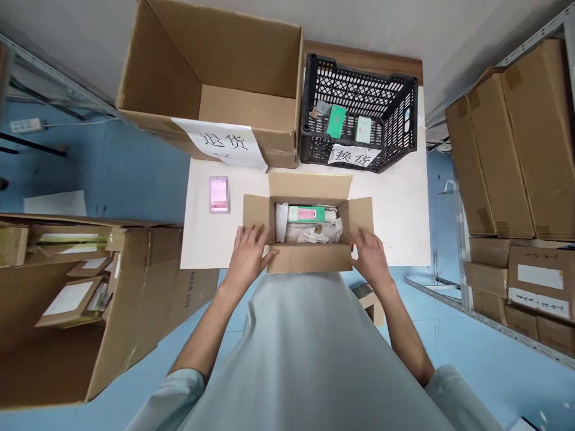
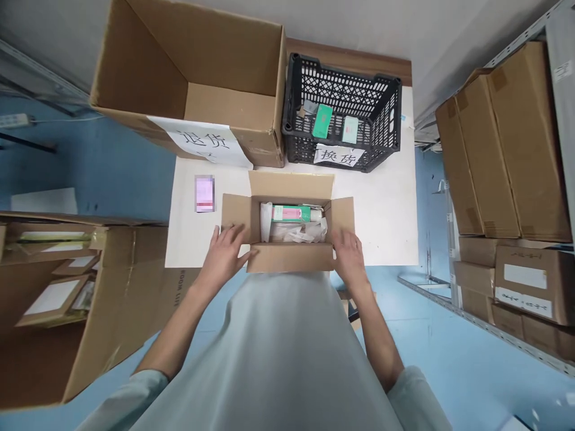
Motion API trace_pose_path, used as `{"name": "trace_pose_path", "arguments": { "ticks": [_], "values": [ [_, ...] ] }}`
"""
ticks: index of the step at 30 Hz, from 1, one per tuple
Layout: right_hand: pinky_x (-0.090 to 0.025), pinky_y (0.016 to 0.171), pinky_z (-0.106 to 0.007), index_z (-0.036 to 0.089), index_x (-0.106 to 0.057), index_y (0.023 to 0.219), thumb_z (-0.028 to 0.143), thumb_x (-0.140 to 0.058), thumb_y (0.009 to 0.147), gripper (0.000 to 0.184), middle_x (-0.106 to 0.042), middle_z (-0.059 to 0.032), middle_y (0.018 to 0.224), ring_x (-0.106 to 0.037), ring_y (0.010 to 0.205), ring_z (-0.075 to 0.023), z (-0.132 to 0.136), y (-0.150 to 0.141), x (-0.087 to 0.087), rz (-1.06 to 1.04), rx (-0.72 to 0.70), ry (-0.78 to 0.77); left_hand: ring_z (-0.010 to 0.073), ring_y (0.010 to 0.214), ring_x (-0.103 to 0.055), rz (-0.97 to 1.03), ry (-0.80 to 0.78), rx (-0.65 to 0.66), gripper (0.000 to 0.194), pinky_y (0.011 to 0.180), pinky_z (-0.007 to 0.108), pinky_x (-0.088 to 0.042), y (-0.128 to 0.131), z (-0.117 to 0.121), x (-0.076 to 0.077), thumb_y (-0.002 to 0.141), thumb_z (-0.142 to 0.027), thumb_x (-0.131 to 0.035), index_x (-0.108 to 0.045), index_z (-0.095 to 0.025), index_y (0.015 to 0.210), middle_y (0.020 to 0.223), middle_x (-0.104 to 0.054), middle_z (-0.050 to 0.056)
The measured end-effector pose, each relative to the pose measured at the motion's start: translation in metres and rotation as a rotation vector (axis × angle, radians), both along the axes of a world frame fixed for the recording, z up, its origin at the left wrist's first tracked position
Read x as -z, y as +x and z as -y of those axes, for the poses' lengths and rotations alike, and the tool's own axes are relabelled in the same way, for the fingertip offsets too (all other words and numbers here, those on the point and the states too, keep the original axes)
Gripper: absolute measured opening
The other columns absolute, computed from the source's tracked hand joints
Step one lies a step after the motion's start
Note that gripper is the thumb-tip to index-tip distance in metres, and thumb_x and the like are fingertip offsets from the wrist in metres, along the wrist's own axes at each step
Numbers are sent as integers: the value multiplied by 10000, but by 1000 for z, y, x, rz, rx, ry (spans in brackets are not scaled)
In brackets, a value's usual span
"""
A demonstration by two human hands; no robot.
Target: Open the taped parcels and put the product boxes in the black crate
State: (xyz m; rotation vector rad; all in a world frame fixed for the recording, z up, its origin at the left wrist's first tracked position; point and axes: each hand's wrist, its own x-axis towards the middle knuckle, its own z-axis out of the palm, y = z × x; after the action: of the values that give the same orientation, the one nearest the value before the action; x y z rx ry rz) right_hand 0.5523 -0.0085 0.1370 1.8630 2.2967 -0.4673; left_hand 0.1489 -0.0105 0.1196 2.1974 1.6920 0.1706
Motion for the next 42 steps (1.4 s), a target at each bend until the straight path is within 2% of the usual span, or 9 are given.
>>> {"name": "trace_pose_path", "arguments": {
  "ticks": [6,10,15,18,23,26,35,39,42],
  "values": [
    [-454,1353,-591,172,-439,1792,228,-821,979,900,-450,-267,1852,-513,1666,-422,-2,3,46,-38,36,-81,435,1543,-647,139,-168,-85,903,1205,591,-635,-1,4,44,986,-217,-756,-365,-190,1799,1700,-541,261],
    [-482,1323,-606,154,-401,1817,221,-753,1020,874,-425,-296,1861,-555,1626,-434,2,-12,60,-59,82,-76,418,1486,-691,127,-219,-102,1005,1138,545,-679,4,1,41,967,-211,-748,-266,-214,1848,1683,-537,253],
    [-471,1341,-604,84,-363,1829,221,-742,1019,905,-356,-326,1891,-509,1666,-445,4,-19,61,-56,118,-124,459,1577,-603,105,-105,-33,912,1274,629,-580,15,-17,17,1022,-308,-769,-335,-198,1817,1706,-548,267],
    [-458,1351,-611,75,-355,1833,218,-727,1027,899,-340,-329,1899,-477,1691,-444,4,-19,60,-69,117,-127,440,1609,-564,106,-107,34,783,1295,620,-556,44,-41,16,1062,-315,-721,-415,-208,1775,1749,-529,238],
    [-465,1340,-603,83,-354,1841,221,-715,1031,898,-323,-316,1912,-490,1675,-447,6,-18,60,-85,112,-133,459,1589,-548,-72,-276,132,777,1311,589,-514,115,-96,50,958,-80,-643,-479,-23,1716,1740,-514,330],
    [-462,1344,-607,71,-345,1844,239,-720,1031,911,-304,-314,1920,-524,1641,-450,7,-16,62,-81,105,-142,460,1577,-547,-216,-362,113,692,1321,603,-462,141,-123,74,972,-40,-589,-521,48,1655,1643,-578,375],
    [-572,1291,-569,108,-281,1874,246,-689,1043,936,-254,-270,1952,-464,1716,-428,7,-6,77,-174,68,-166,382,1380,-692,-279,-406,148,485,1105,468,-611,159,-137,105,988,-67,-622,-692,-55,1468,1488,-654,306],
    [-571,1294,-579,94,-298,1867,272,-713,1049,934,-254,-285,1947,-453,1726,-437,6,-1,78,-185,36,-161,348,1384,-704,-275,-414,162,493,1104,420,-589,172,-142,113,1010,-33,-572,-681,-49,1491,1488,-672,294],
    [-572,1291,-593,112,-300,1870,286,-734,1049,945,-250,-284,1948,-475,1711,-442,5,3,77,-191,10,-159,367,1359,-710,-294,-415,124,456,1137,467,-549,171,-145,117,1025,-73,-582,-681,-39,1469,1428,-708,312]
  ]
}}
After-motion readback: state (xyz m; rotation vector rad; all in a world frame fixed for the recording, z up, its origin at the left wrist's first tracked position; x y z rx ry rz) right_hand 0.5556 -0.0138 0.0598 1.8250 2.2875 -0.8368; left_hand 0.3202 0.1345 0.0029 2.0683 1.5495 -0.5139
